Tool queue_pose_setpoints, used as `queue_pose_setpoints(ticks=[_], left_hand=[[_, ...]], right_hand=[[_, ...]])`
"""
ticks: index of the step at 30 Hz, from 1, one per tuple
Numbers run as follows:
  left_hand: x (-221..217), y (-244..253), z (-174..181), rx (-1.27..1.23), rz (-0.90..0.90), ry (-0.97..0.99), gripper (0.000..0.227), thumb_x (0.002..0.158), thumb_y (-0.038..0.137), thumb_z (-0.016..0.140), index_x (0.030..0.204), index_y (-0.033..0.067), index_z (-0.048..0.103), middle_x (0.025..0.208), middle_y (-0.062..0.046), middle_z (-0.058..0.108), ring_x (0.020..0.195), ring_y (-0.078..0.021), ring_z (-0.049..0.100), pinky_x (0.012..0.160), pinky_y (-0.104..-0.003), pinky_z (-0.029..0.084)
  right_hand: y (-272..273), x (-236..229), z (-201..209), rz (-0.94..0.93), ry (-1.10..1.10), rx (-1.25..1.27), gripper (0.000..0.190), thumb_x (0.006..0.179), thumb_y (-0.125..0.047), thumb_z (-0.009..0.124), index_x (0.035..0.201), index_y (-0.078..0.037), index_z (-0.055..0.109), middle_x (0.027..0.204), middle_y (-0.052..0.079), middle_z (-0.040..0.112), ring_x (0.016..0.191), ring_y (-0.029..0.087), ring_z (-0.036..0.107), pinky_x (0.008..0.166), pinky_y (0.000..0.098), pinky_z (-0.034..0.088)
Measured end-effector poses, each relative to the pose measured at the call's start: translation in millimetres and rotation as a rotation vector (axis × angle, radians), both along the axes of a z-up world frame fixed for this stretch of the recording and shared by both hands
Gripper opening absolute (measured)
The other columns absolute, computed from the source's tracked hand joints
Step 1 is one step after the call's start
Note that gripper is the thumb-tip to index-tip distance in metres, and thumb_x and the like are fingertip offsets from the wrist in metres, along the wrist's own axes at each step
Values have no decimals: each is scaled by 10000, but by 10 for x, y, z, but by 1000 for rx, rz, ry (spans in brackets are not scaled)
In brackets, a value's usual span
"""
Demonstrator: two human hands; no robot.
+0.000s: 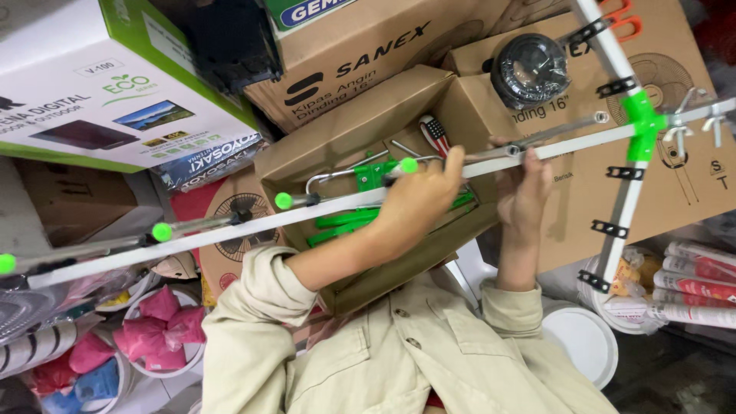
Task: The person assembles a television antenna by sliding aluminum rods through plastic brackets on a central mast and securing them with green plastic caps.
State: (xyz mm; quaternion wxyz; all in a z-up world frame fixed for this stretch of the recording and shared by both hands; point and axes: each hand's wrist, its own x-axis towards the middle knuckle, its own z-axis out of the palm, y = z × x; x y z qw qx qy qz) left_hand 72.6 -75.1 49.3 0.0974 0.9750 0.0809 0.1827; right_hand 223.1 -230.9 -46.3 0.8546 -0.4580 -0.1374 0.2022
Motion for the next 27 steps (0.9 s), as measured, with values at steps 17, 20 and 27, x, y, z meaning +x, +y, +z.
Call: queue_pose_setpoints(ticks=[17, 20, 27], left_hand=[[83, -207, 617, 132, -7, -154, 250, 874, 147, 641, 1068, 58, 510, 697, -54, 558, 582, -199, 634, 471, -316, 451], [49, -220, 657, 107, -4, -157, 249, 878, 116, 644, 1079, 53, 510, 676, -54, 569, 543, -199, 632, 434, -320, 443], [-16, 137, 522, 7, -14, -101, 326, 1030, 332, 592, 1150, 36, 523, 638, -57, 630, 511, -209, 673, 432, -318, 495]], right_hand=[[-138, 152, 344, -40, -221, 165, 449, 1154, -364, 555, 1321, 50, 513, 1252, 204, 650, 1198, 325, 651, 1069, 443, 555], [-92, 119, 427, -63, -236, 175, 473, 1147, -383, 550, 1321, 55, 525, 1211, 206, 662, 1157, 329, 671, 1022, 437, 575], [171, 8, 232, -21, -47, 227, 367, 1158, -313, 622, 1310, 5, 521, 1165, 160, 667, 1065, 219, 674, 1046, 440, 582]])
